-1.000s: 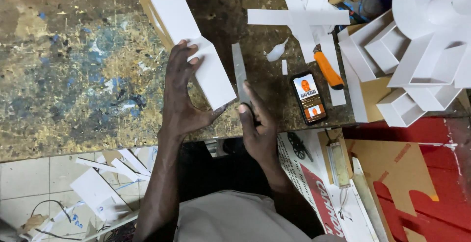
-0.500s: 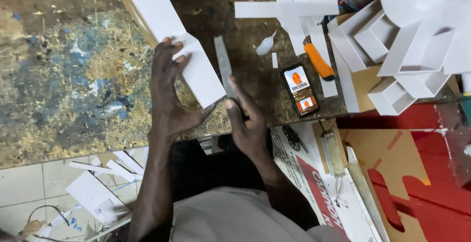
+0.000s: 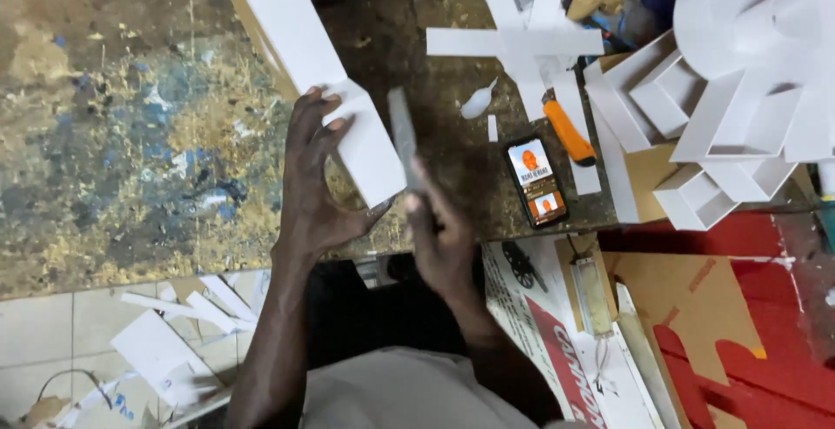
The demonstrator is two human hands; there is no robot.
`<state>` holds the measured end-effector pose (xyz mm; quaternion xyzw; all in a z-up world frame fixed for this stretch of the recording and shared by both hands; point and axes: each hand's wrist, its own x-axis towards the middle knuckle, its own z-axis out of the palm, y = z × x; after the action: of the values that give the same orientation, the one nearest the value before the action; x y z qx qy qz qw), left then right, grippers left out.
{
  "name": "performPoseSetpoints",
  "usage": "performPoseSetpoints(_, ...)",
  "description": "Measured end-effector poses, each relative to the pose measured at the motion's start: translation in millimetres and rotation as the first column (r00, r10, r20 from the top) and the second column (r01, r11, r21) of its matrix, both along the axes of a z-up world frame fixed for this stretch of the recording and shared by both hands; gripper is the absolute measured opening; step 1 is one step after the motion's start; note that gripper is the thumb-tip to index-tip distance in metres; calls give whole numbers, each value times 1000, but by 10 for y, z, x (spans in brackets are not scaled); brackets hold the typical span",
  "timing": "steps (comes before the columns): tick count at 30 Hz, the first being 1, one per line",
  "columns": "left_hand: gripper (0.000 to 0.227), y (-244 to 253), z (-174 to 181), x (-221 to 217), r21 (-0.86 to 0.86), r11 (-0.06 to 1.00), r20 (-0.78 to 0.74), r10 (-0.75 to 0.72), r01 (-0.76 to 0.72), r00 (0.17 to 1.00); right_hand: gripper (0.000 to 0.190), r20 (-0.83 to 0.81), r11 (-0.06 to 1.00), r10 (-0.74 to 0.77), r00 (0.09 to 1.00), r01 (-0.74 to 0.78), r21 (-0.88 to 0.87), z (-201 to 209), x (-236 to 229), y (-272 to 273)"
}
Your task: The person applies glue to the edges of a white foam letter A, presses the edges together, and uses a utility knife to trim excess material. The person then applies glue to a separate white foam strip and attaches it to the letter A.
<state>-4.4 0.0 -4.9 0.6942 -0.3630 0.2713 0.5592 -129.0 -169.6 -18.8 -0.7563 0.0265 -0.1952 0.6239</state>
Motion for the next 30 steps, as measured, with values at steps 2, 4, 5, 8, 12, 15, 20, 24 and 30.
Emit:
performPoseSetpoints(2,93,3,76,-60,9,1000,-15,1,-1,1000,53,-6,999,-25,1000,25,-26,70,5,-46)
performPoseSetpoints(4,90,-25,146,23,-2,1000,35,-11,11,999,55,53,995,-62,997,66,-70,294,-10,-30)
performPoseSetpoints(5,96,-32,138,85,-15,1000,48,-10,11,999,53,28,997,-51,998,52,-62,445,-85,37)
performPoseSetpoints(8,97,51,107,17,-15,1000,0,12,-12,1000,57,-82,999,-44,996,45,11,-2,25,-97)
performPoseSetpoints(12,94,129,55,-41,-5,1000,-11,-10,10,1000,67,-180,995,-100,978,97,-24,-601,705,-480)
performPoseSetpoints(15,94,142,65,-57,-18,1000,-11,-9,9,1000,45,51,937,-33,998,49,-346,-611,976,-580)
performPoseSetpoints(20,94,183,47,-58,-17,999,-25,-31,30,999,31,236,763,-125,964,245,-598,-1138,1060,-914)
performPoseSetpoints(24,101,211,46,-60,11,999,-16,-37,37,999,62,211,852,-415,885,459,-252,-1279,1171,-1015)
performPoseSetpoints(30,94,263,-57,-111,-30,998,-39,-52,50,998,106,37,884,-420,907,418,-207,-1590,1596,-1468)
